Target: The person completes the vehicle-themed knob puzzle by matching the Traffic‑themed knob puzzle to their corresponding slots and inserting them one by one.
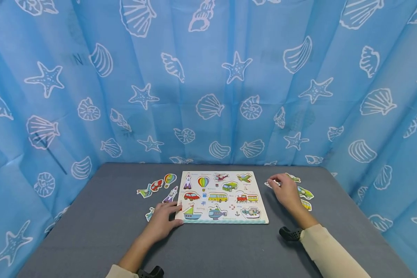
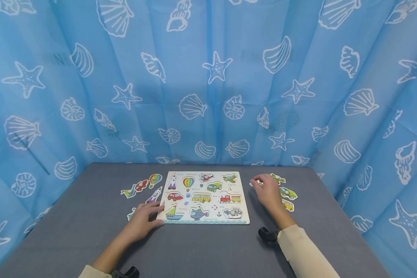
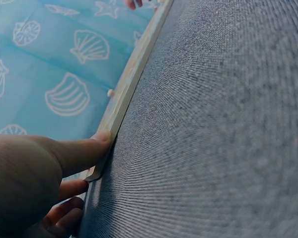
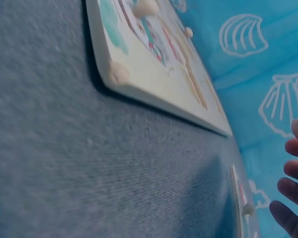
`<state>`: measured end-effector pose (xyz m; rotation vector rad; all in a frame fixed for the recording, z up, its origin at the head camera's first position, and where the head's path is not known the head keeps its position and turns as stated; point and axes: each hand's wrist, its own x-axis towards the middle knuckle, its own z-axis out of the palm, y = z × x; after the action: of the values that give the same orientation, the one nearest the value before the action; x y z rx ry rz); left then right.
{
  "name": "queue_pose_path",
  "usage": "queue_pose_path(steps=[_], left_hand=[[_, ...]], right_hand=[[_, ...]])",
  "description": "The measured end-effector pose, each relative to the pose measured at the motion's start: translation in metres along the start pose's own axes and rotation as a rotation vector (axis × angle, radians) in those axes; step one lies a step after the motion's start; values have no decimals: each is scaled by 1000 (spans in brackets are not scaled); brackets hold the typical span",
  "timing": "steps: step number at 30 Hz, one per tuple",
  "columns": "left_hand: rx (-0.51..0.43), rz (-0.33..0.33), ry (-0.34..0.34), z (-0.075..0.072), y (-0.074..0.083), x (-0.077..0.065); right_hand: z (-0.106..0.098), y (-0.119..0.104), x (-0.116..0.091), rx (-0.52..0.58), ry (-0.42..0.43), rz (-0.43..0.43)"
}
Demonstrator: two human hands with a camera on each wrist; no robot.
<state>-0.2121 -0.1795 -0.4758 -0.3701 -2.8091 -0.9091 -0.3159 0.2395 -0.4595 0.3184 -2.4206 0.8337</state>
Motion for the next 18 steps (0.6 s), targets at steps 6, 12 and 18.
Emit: queue_pose_path(steps=[6,12,18], left_hand=[[3,1,2,1,-1,1],[2,-17,-8,1,-1,1],[-5,-28,-18,1,0,2]], right_hand=[[2,10,4,-15,-49,114],[9,23,8,-50,-75,235],[13,32,7,-69,-95,323]])
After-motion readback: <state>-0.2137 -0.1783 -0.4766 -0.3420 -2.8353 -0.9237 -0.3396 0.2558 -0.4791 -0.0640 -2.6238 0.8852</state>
